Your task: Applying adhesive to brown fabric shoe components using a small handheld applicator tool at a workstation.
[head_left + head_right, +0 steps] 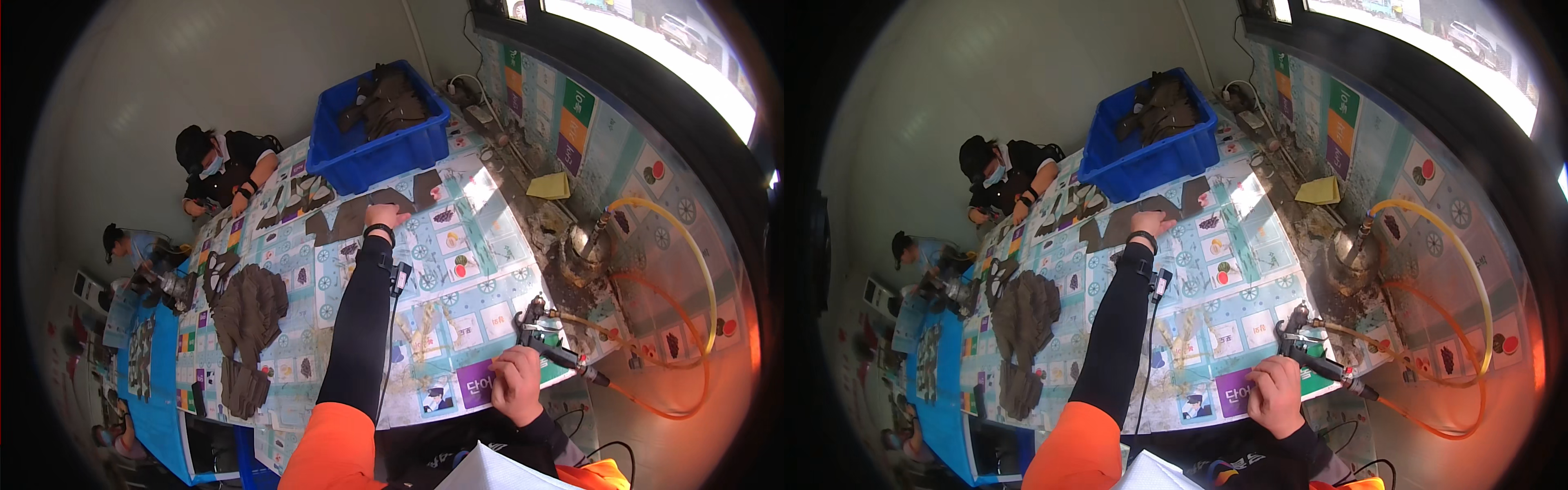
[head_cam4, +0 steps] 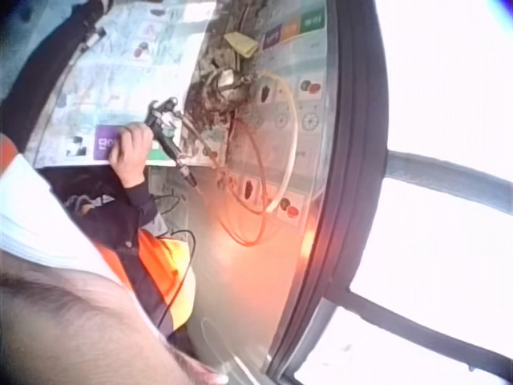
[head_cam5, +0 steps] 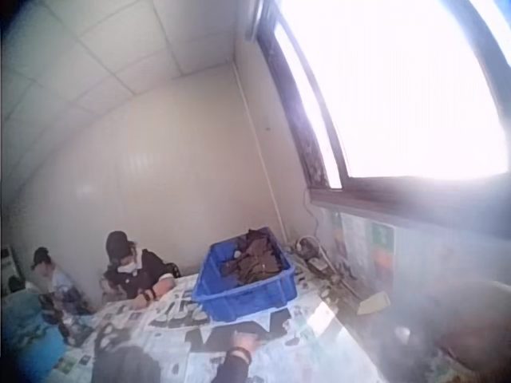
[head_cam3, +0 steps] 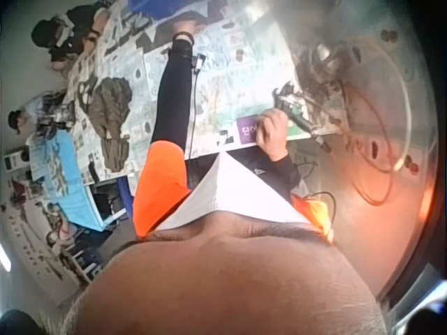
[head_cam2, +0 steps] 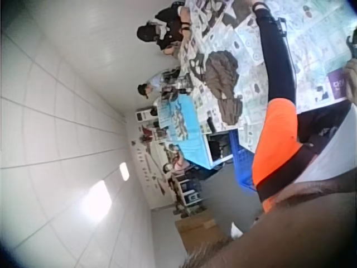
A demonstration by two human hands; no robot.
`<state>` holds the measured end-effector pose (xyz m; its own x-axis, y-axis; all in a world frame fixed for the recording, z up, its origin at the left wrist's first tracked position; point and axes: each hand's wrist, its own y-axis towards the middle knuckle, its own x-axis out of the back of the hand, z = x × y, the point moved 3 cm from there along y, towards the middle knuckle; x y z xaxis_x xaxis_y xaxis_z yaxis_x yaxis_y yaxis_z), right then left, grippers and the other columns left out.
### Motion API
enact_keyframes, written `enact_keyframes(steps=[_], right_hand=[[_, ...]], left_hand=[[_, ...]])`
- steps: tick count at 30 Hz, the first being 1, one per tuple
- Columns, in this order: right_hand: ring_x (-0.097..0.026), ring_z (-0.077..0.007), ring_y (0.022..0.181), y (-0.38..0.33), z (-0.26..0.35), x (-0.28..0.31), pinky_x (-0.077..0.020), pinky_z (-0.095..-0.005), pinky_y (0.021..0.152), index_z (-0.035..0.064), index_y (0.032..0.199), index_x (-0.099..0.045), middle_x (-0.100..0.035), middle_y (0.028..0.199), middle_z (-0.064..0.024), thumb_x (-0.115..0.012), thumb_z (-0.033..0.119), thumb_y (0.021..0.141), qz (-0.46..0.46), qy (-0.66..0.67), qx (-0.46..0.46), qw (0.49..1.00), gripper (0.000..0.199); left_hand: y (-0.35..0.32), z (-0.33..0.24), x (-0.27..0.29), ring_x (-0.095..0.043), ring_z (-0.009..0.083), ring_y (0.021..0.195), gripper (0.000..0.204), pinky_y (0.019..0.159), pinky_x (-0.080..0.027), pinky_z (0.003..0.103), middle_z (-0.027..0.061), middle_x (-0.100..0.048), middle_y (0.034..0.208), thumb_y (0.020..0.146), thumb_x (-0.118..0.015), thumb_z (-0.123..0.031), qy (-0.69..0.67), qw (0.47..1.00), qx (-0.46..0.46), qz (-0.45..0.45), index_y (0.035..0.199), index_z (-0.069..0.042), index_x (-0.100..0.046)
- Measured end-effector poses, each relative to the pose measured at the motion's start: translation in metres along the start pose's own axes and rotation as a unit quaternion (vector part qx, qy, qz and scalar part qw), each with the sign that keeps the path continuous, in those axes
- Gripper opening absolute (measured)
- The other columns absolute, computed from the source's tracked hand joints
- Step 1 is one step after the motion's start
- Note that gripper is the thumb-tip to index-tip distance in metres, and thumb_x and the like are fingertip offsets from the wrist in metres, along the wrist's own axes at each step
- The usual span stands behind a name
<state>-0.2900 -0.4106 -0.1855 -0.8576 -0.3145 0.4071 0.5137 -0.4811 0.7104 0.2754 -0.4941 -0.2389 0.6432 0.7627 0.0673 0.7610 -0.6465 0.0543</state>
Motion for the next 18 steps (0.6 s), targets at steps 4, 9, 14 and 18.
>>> enact_keyframes(steps=[4,9,14,18], right_hand=[[-0.058,-0.0310,0.090,-0.010,-0.027,0.017,-0.0453,-0.0442,0.081,0.0044,0.082,-0.061,-0.059,0.088,-0.0096,-0.060,-0.005,0.056,0.001,-0.084,-0.070,0.994,0.028],[-0.058,-0.0304,0.091,-0.001,-0.012,0.010,-0.0454,-0.0440,0.082,0.0045,0.081,-0.062,-0.060,0.088,-0.0091,-0.060,-0.005,0.056,0.017,-0.045,-0.035,0.998,0.027],[-0.058,-0.0305,0.091,-0.004,-0.016,0.009,-0.0457,-0.0439,0.082,0.0050,0.081,-0.062,-0.061,0.089,-0.0083,-0.061,-0.006,0.057,0.026,-0.053,-0.041,0.997,0.026],[-0.057,-0.0318,0.091,-0.004,-0.012,0.003,-0.0457,-0.0433,0.083,0.0053,0.080,-0.060,-0.061,0.089,-0.0085,-0.059,-0.008,0.059,0.033,-0.042,-0.039,0.998,0.025]], left_hand=[[-0.066,-0.032,-0.156,-0.073,0.0241,0.061,0.020,0.058,-0.057,0.033,0.0168,-0.073,0.077,0.089,-0.065,-0.014,0.176,0.976,0.127,-0.019,0.081,0.003,-0.071],[-0.036,-0.025,-0.085,-0.072,0.0330,0.078,0.018,0.075,-0.057,0.041,0.0170,-0.073,0.082,0.079,-0.074,-0.019,0.347,0.921,-0.037,-0.173,0.077,-0.001,-0.074],[-0.062,-0.050,-0.101,-0.070,0.0365,0.082,0.021,0.079,-0.055,0.044,0.0175,-0.072,0.082,0.076,-0.076,-0.025,0.481,0.856,-0.107,-0.157,0.077,-0.004,-0.075],[-0.108,-0.090,-0.084,-0.068,0.0374,0.080,0.020,0.072,-0.054,0.046,0.0181,-0.070,0.080,0.079,-0.072,-0.025,0.425,0.874,-0.193,-0.134,0.077,-0.006,-0.074]])
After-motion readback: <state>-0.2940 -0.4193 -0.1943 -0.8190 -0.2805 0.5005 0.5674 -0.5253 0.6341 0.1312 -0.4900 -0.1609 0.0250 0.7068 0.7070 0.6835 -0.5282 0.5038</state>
